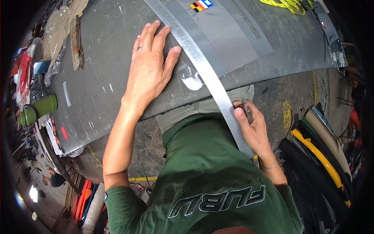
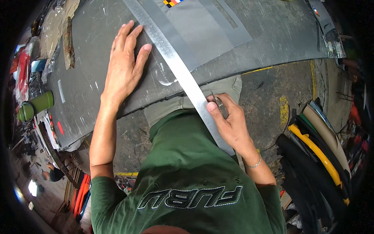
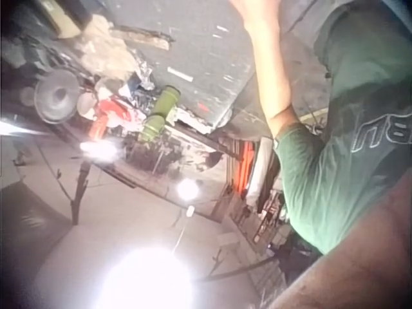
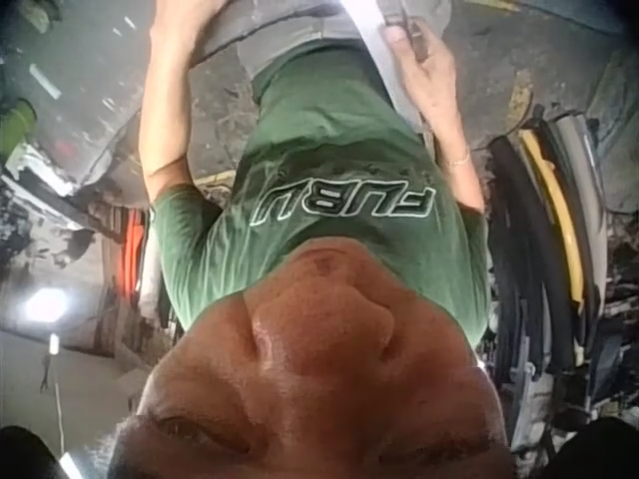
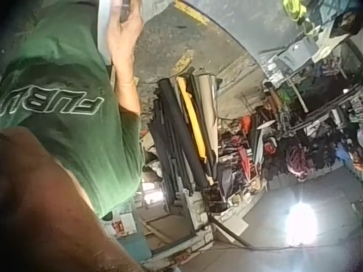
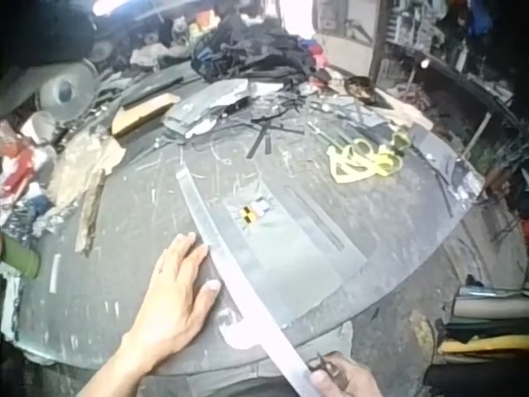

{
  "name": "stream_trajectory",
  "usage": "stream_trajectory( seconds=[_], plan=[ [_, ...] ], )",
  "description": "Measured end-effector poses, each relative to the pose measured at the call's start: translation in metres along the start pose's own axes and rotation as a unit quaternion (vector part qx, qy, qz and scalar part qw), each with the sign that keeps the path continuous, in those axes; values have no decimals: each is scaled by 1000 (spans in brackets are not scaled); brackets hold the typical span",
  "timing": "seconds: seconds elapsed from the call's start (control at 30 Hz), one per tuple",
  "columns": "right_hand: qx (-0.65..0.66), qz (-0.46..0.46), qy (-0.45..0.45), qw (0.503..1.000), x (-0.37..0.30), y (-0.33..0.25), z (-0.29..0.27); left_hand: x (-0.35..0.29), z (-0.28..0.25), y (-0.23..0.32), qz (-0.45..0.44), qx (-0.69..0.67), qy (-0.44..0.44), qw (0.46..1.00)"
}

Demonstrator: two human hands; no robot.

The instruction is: Cutting a grey piece of fabric on a workbench using a metal ruler and a utility knife.

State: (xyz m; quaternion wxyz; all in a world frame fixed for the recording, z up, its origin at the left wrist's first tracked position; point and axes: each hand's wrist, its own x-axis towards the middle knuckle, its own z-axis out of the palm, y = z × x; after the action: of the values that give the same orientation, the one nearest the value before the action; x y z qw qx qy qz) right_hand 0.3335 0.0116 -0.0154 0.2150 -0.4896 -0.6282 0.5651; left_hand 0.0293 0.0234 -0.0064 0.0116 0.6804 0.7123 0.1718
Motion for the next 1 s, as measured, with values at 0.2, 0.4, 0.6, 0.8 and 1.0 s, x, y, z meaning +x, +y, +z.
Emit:
stream_trajectory(
  seconds=[0.2,0.4,0.6,0.8,1.0],
  plan=[
    [24,61,-50,997,0,3,-3,22,6,-8,-9,-52,-9,999],
    [124,99,-44,986,-2,-5,8,16,16,-6,-31,-93,7,995],
    [-179,-197,29,964,-6,-18,12,14,23,-13,32,-27,27,999],
    [-106,-60,-17,992,-3,-18,6,15,22,-15,42,-40,32,998],
    [45,75,-58,994,4,-2,2,16,20,-8,21,-2,13,1000]
  ],
)
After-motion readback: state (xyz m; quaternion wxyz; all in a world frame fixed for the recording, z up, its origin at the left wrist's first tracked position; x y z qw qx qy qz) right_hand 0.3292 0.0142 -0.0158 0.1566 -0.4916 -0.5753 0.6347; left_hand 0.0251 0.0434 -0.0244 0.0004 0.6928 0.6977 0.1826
